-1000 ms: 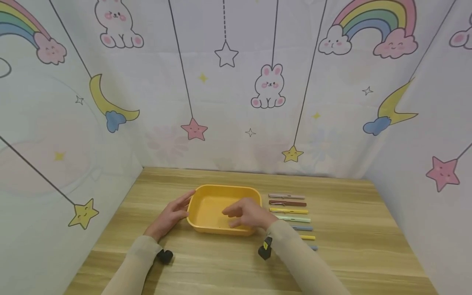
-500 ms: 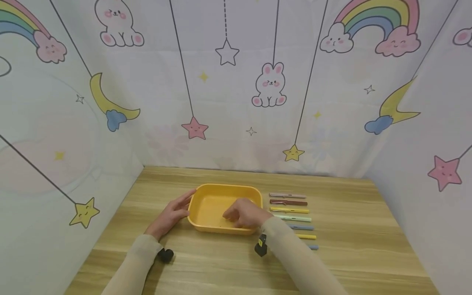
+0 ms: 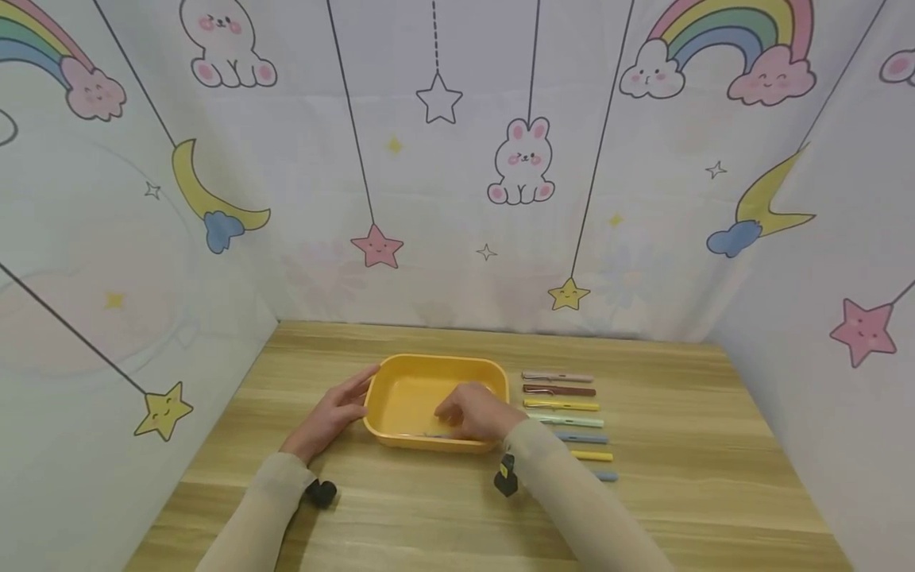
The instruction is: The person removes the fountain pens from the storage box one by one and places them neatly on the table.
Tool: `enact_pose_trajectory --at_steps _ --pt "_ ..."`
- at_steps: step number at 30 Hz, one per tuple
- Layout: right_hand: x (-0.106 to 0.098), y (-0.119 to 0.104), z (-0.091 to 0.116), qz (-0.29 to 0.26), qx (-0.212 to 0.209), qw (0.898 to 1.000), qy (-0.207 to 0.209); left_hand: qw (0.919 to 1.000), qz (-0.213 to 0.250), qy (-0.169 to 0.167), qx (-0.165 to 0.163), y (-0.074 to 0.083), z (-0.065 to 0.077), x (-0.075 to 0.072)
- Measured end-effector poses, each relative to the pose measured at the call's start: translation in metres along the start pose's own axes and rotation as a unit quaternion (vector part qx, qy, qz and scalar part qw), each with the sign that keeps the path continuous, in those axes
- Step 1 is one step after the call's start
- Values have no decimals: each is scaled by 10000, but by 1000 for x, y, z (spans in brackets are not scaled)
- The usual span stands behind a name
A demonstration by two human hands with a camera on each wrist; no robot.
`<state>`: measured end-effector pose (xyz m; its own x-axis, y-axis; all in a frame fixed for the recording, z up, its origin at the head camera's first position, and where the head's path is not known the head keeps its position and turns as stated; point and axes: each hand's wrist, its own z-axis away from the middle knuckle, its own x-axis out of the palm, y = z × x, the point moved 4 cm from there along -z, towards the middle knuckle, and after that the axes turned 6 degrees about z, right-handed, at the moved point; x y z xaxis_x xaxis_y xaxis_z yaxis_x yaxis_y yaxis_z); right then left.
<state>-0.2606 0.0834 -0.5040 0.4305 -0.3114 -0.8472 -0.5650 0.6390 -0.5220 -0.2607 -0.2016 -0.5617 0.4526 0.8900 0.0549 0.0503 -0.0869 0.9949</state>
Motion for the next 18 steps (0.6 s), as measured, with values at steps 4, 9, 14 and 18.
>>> enact_pose_trajectory --at_steps 4,9,14,18 --pt "0 1 -1 141 -30 9998 169 10000 35 12 -39 0 0 -1" --pt "2 2 -2 318 -53 9990 305 10000 52 -7 -57 -1 0 -1" --pt "3 1 -2 519 -51 9981 329 10000 30 -14 -50 -2 -1 -1" --pt "4 2 -2 507 -75 9980 361 10000 24 -23 -51 -2 0 -1"
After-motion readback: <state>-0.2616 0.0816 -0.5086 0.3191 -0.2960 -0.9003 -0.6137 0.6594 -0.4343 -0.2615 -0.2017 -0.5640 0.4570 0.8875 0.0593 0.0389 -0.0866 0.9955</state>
